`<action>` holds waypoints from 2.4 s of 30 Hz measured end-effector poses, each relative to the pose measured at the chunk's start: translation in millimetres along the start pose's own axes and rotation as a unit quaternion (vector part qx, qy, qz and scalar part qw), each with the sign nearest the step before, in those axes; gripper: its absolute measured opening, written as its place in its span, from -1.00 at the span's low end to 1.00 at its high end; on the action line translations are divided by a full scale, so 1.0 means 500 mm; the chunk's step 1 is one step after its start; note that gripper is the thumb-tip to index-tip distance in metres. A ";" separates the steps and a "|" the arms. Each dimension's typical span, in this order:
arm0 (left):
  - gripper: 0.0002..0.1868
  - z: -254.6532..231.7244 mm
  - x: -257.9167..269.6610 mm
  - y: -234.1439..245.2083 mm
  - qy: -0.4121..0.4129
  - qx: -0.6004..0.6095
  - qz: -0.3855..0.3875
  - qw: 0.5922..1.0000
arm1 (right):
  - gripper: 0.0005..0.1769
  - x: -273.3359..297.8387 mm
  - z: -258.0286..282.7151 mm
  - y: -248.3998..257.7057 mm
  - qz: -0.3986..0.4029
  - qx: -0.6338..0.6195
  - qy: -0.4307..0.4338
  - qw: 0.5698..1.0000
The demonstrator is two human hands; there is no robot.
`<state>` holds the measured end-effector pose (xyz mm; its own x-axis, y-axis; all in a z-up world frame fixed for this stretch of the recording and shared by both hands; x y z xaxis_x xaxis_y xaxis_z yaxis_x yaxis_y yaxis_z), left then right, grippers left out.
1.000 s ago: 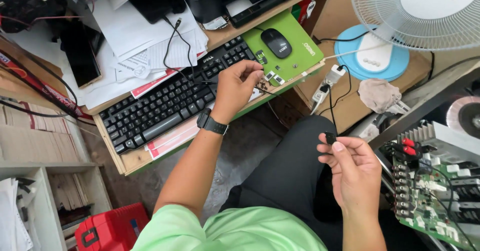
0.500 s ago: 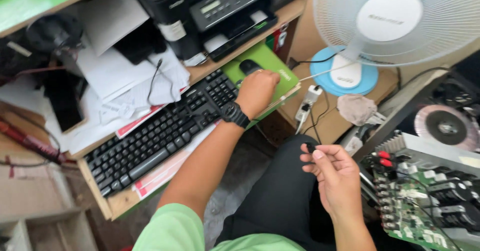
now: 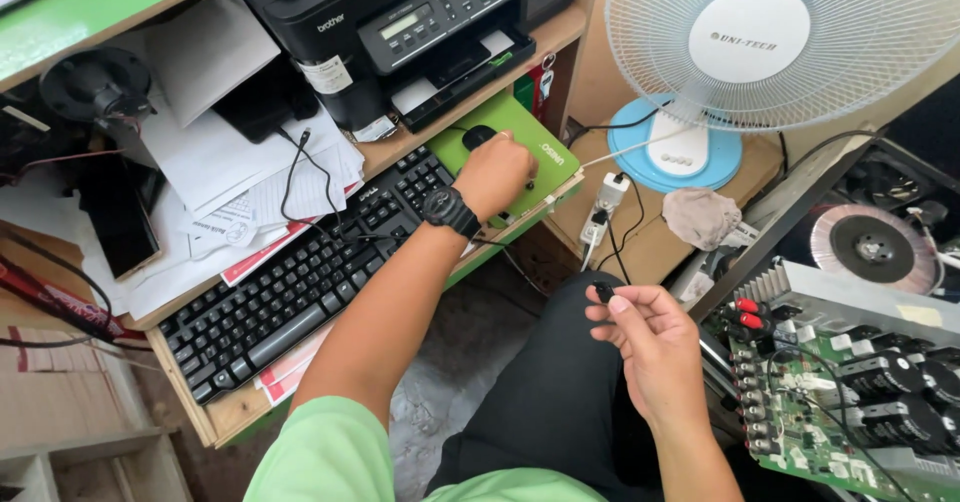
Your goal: The person works on a circuit board, using a screwdriver to remove a component. They then use a smartphone flashlight to illuminate the board and the removed part. Finally, they apply a piece of tape to the circuit board.
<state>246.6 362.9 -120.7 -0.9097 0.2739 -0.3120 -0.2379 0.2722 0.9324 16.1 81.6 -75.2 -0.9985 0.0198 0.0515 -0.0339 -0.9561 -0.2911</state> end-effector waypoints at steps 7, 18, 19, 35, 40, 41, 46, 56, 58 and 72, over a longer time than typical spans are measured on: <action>-0.70 -0.045 0.094 0.179 0.053 0.093 -0.013 0.994 | -0.94 0.002 -0.040 0.016 -0.004 -0.048 -0.052 0.997; -0.70 -0.345 0.344 0.198 0.167 0.631 -0.062 0.755 | -0.91 -0.001 -0.082 0.040 0.033 -0.281 -0.101 0.954; -0.70 -0.357 0.345 0.192 0.167 0.634 -0.058 0.753 | -0.91 0.001 -0.090 0.045 0.029 -0.279 -0.100 0.955; -0.68 -0.415 0.343 0.182 0.192 0.669 -0.063 0.715 | -0.92 0.028 -0.082 0.050 0.001 -0.277 -0.106 0.955; -0.68 -0.414 0.342 0.183 0.197 0.666 -0.061 0.717 | -0.91 0.033 -0.063 0.035 -0.005 -0.276 -0.115 0.954; -0.68 -0.413 0.343 0.183 0.196 0.664 -0.060 0.719 | -0.91 0.031 -0.065 0.036 -0.003 -0.273 -0.114 0.955; -0.68 -0.404 0.350 0.180 0.200 0.666 -0.065 0.715 | -0.93 0.032 -0.068 0.031 0.001 -0.249 -0.098 0.964; -0.56 -0.335 0.388 0.142 0.172 0.791 -0.014 0.588 | -0.87 0.026 -0.072 -0.032 0.087 -0.189 -0.062 0.976; -0.55 -0.314 0.406 0.154 0.158 0.816 -0.014 0.555 | -0.86 0.025 -0.078 -0.064 0.130 -0.188 -0.069 0.971; -0.58 0.151 0.620 0.258 0.245 0.834 -0.210 0.448 | -0.58 0.040 -0.140 -0.280 0.259 0.001 0.018 0.966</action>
<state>-40.1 552.6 -111.0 -0.9667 -0.2481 0.0631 -0.2100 0.6276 -0.7497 -2.1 236.3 -100.3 -0.8819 -0.4518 -0.1345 0.4714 -0.8408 -0.2661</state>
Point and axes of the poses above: each hand's wrist, its own x-axis away from the middle knuckle, its own y-axis out of the back of the hand, z = x × y, the point moved 4 cm from there along -x, towards the middle knuckle, and after that the axes turned 8 degrees about y, right-handed, at the moved point
